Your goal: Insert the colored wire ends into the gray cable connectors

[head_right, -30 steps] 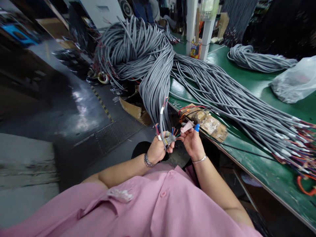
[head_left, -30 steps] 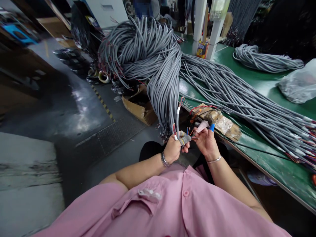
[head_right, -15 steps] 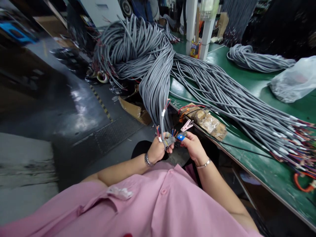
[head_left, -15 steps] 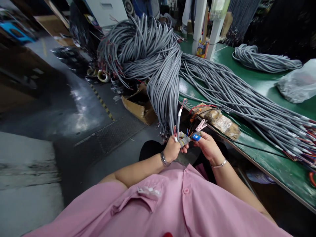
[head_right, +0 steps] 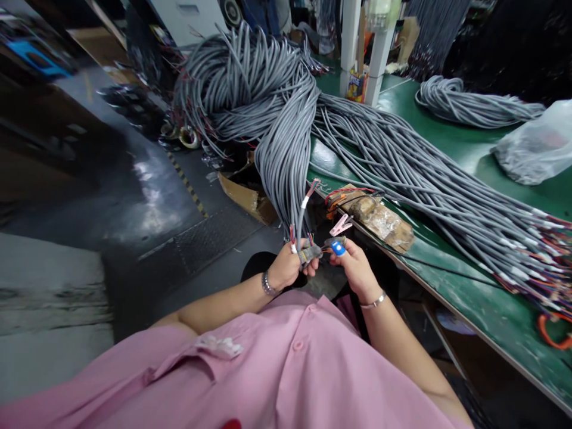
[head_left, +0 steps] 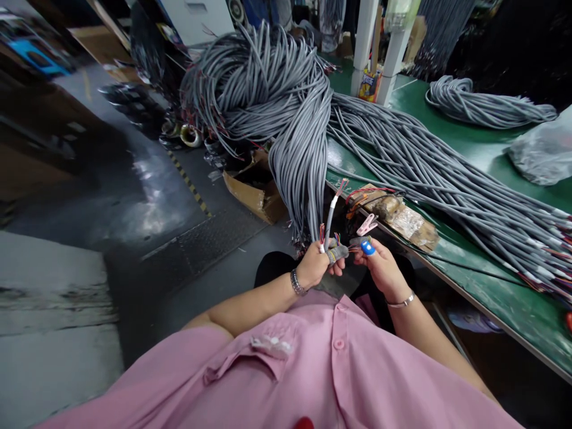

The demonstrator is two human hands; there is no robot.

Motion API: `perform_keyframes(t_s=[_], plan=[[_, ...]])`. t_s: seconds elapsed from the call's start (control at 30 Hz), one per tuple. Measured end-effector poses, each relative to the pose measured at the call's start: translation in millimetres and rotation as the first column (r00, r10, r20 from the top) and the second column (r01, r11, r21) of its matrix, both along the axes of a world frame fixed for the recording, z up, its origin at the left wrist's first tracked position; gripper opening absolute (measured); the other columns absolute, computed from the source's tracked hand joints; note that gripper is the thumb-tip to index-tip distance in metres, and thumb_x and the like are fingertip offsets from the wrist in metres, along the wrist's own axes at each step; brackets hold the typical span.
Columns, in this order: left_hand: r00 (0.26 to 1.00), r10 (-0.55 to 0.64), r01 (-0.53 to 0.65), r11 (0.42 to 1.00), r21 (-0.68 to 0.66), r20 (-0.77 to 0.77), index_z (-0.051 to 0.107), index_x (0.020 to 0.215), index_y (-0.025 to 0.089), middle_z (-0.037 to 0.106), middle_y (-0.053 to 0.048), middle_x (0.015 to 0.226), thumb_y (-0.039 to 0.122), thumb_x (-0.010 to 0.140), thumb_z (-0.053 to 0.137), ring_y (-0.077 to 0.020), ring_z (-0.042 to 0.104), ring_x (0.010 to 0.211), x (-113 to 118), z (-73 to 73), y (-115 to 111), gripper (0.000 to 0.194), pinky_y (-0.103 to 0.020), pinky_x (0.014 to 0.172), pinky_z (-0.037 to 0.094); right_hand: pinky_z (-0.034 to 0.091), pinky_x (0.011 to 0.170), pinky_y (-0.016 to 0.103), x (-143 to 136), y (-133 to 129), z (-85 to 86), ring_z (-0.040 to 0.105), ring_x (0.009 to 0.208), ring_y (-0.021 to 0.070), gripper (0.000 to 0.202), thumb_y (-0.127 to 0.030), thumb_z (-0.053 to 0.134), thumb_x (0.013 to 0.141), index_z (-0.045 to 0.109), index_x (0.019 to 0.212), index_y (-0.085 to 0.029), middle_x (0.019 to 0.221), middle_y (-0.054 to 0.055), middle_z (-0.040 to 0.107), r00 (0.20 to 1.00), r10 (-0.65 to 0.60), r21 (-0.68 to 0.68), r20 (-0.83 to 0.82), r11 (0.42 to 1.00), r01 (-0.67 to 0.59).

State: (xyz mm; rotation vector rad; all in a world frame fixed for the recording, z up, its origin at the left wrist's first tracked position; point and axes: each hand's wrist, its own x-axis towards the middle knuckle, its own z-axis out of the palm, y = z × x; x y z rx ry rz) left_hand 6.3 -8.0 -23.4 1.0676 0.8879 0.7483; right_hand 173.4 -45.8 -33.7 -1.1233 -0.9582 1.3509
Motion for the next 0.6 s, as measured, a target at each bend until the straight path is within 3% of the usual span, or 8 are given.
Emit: perform_keyframes(t_s=[0.13,0.27,0.43,0.6], plan=[[0.998,0.053,-0.052,0.998,-0.021,0.035,0.056,0.069,0.014,0.062,-0.001,0.055,0.048,0.072,0.069,-0.0109,0.058,0.041,2,-4.1,0,0.037,-0.018,0.036,0.034,0.044,0.059,0.025,-12,-6,-5.3,0.052,0.065,0.0118,0.023,-0.038,0.071,0.077,0.066,0.093,-0.022,0.078,0.0,0.062,0.998,-0.049,0.029,-0.027,0.998,0.05],[0.999,-0.007,0.007,1.0,-0.016,0.034,0.057,0.069,0.013,0.063,-0.002,0.055,0.05,0.073,0.068,-0.0117,0.059,0.043,2,-6.1,1,0.038,-0.018,0.038,0.036,0.041,0.058,0.024,-20,-3,-6.5,0.052,0.064,0.0109,0.016,-0.034,0.072,0.076,0.065,0.082,-0.021,0.074,-0.002,0.061,0.993,-0.115,0.043,-0.042,0.992,0.117],[0.994,-0.105,0.108,0.991,0.08,-0.034,0.059,0.065,0.012,0.065,-0.005,0.059,0.05,0.075,0.066,-0.0121,0.062,0.047,-2,-7.5,2,0.04,-0.019,0.042,0.042,0.039,0.053,0.023,-18,10,-3.9,0.049,0.055,0.0095,0.018,-0.033,0.075,0.071,0.064,0.077,-0.02,0.066,-0.003,0.059,0.994,-0.065,-0.03,-0.085,0.998,0.063],[0.998,-0.051,0.055,0.994,0.098,-0.042,0.059,0.066,0.012,0.064,-0.005,0.058,0.051,0.075,0.066,-0.0121,0.061,0.046,-2,-14.6,-1,0.041,-0.019,0.041,0.041,0.035,0.049,0.023,-22,21,0.9,0.045,0.05,0.0083,0.022,-0.036,0.075,0.071,0.062,0.072,-0.017,0.058,-0.003,0.055,0.998,-0.011,-0.048,-0.064,0.999,0.008]])
